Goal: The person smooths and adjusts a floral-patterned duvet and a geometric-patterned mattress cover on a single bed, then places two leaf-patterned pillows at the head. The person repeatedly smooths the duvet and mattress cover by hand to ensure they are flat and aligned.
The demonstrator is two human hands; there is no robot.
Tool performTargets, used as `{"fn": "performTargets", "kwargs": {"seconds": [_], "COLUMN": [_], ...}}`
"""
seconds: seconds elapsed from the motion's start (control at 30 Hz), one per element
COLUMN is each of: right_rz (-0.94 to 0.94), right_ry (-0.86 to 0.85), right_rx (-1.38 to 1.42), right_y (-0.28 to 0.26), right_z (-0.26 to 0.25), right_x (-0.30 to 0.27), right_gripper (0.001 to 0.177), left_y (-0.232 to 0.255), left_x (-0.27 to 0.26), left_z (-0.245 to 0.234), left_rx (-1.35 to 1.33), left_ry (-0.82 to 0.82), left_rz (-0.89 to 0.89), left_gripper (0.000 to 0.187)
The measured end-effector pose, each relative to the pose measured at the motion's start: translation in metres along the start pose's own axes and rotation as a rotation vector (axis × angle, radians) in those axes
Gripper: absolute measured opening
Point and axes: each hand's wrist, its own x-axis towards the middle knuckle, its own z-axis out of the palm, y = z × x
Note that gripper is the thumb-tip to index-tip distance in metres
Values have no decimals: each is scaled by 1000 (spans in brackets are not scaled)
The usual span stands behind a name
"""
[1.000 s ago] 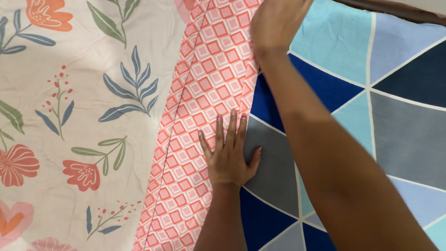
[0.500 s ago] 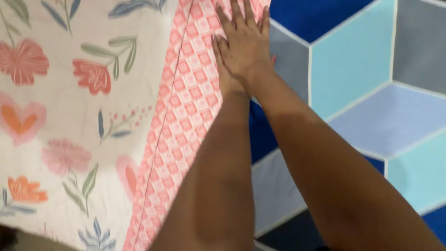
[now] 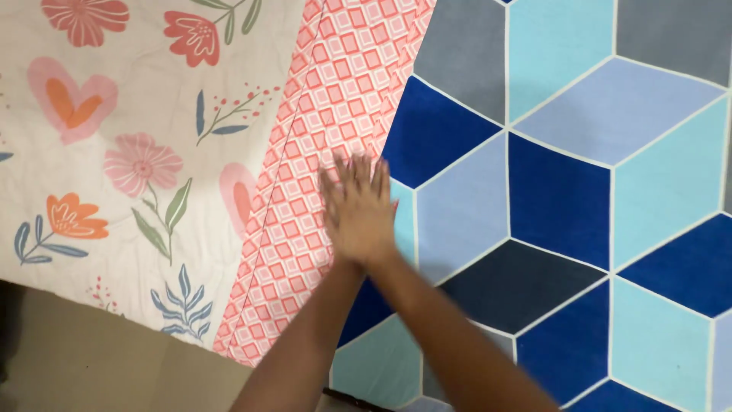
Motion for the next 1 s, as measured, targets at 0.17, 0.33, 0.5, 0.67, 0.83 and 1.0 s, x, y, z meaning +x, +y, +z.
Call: {"fn": "performTargets", "kwargs": {"seconds": [0.17,0.33,0.5,0.67,0.83,1.0], "right_rz": [-47,-182,-196,-267,-594,-704], "right_ry": [-27,-203,-260,-262,-81,9], "right_rx": [294,397,416,142,-133,-257], "right_y": [-51,-63,-48,-72,-99,-113], "right_z": [-9,-25,-42,-33,-5,24], "right_x": [-107,-188,-200,-186,-191,-195], "right_gripper": [68,62,59,72,66,55], "left_y": [27,56,33,-18,-45,-51], "left_x": [-132,-210,-257,-300,-321,-336], "left_z": [-27,-19,-21,-29,-10,4], "left_rx": [-46,-58,145,399,265,538], "left_ry": [47,191,141,-66,-86,-271], "left_rz": [-109,-163,-232,-678,-588,-370], "left_gripper": [65,66,67,65,66,61]}}
